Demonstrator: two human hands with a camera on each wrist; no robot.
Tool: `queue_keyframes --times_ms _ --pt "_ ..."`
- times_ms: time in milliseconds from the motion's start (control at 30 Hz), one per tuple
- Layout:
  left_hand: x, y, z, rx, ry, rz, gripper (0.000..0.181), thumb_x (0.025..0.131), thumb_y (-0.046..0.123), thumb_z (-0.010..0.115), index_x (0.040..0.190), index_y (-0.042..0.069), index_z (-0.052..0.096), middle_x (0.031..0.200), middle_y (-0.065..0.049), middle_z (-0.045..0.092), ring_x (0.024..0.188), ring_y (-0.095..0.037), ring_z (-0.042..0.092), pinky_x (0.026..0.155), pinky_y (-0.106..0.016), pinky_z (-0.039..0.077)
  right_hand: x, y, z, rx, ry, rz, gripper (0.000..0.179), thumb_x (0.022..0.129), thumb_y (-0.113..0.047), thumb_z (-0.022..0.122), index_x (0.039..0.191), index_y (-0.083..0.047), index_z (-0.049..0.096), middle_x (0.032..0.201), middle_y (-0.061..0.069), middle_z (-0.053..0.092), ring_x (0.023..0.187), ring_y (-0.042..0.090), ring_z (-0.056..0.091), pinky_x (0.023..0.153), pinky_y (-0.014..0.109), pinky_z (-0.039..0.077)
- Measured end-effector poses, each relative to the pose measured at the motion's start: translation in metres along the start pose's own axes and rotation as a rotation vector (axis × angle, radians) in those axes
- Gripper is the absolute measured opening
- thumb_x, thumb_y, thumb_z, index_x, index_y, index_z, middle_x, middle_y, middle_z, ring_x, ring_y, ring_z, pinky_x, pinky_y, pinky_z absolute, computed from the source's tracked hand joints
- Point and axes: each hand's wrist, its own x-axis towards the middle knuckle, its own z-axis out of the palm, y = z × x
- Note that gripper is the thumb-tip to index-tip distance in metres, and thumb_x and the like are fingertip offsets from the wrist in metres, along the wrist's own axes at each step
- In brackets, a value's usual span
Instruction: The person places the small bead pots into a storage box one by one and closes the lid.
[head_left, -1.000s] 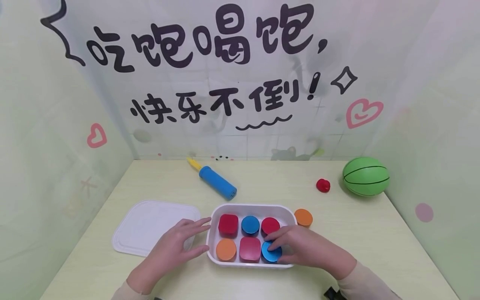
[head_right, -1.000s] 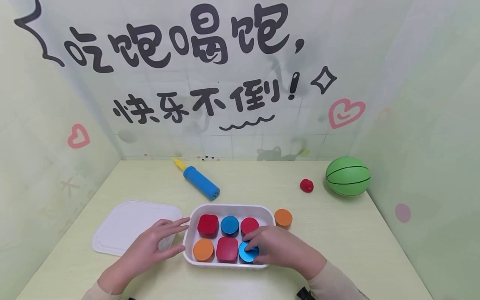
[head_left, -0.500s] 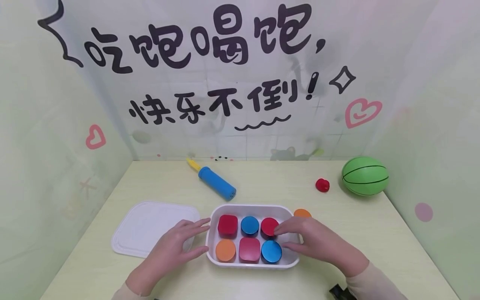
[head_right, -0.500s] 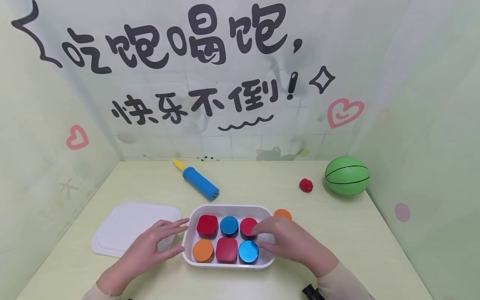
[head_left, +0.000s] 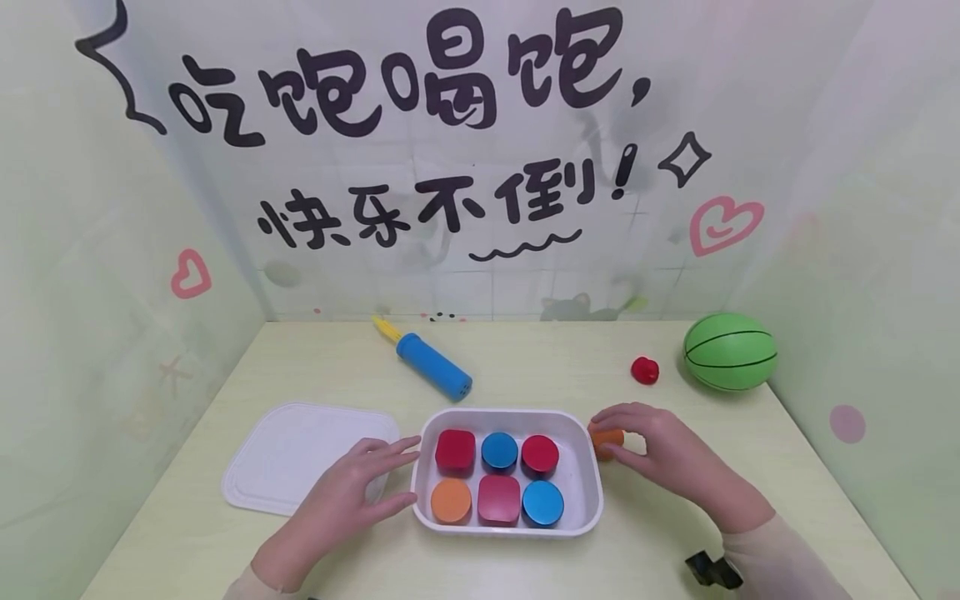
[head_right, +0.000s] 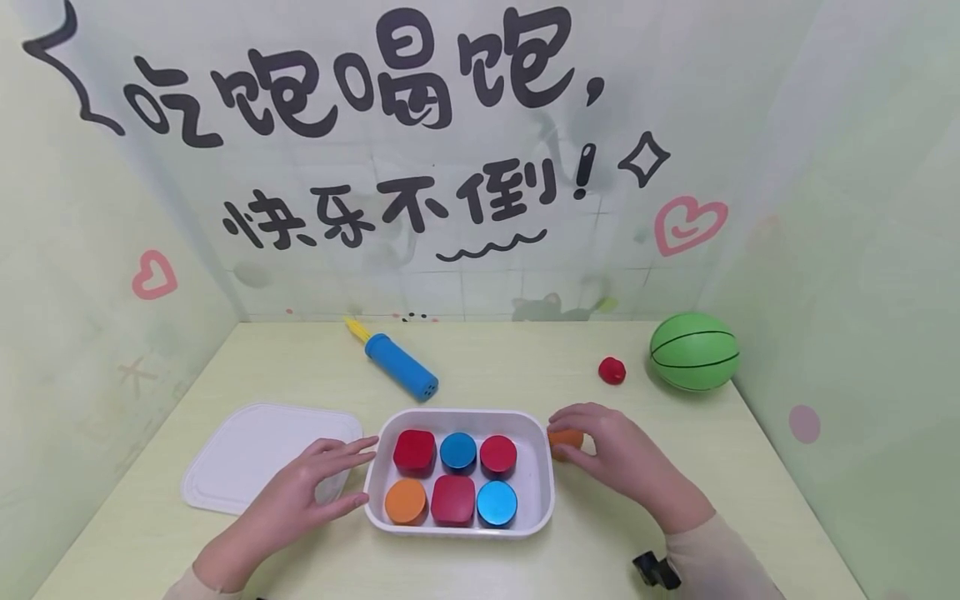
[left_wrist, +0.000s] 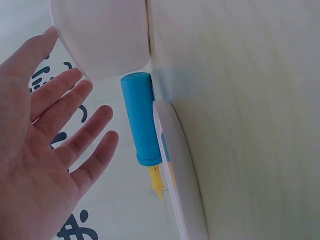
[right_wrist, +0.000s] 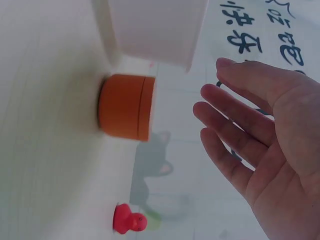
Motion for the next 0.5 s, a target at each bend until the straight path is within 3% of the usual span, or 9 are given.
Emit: queue_keyframes --times_ms 267,500 --pt "-0.001 0.0 0.0 0.002 0.005 0.005 0.058 0.087 0.059 0.076 0.139 0.036 0.066 0.145 0.02 0.059 0.12 -0.01 0.057 0.091 -0.038 0.062 -0.004 0.021 0.003 -0.009 -0.08 0.173 0.032 0.083 -0.013 0.087 0.114 -0.015 0.078 0.129 0.007 0.071 0.119 0.03 0.067 0.093 0.045 0.061" --pt "-0.001 0.001 -0.001 0.0 -0.003 -0.001 0.058 0.087 0.06 0.074 0.139 0.035 0.066 0.146 0.02 0.059 0.121 -0.01 0.057 0.092 -0.039 0.062 -0.004 0.031 0.007 0.02 -0.145 0.207 0.037 0.083 -0.02 0.088 0.118 -0.014 0.077 0.132 0.008 0.07 0.124 0.031 0.065 0.097 0.047 0.059"
